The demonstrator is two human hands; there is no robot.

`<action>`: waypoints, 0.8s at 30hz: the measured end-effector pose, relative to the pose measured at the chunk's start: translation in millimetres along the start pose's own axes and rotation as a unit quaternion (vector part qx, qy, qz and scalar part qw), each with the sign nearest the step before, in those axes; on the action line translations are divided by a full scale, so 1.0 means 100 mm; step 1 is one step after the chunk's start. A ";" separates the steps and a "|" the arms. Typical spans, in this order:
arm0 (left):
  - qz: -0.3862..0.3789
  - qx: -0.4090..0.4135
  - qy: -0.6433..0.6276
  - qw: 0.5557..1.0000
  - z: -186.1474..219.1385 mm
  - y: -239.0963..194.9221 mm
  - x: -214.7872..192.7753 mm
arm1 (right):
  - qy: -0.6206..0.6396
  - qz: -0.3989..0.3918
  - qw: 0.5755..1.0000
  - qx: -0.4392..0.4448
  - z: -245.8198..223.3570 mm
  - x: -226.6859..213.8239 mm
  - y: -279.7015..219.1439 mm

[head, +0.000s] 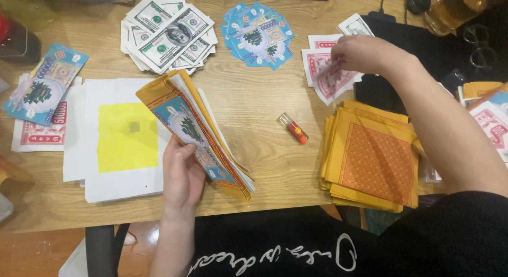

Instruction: The person repeatedly assembles small bundles of paper money by placing a blue note and a red note into a yellow envelope, folding the envelope closed, and setting the completed pack aside. The process is repeated multiple times with consistent hand motions.

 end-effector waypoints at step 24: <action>-0.207 0.097 0.148 0.962 -0.09 -0.27 1.01 | -0.130 0.524 0.696 -0.473 -2.19 0.28 -2.62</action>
Point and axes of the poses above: each hand's wrist, its own y-axis towards the middle knuckle, its own x-axis out of the palm, z = x × y, the point moved 10 cm from there along y, towards the middle knuckle, and after that the axes turned 10 degrees about y, right-handed, at the moved point
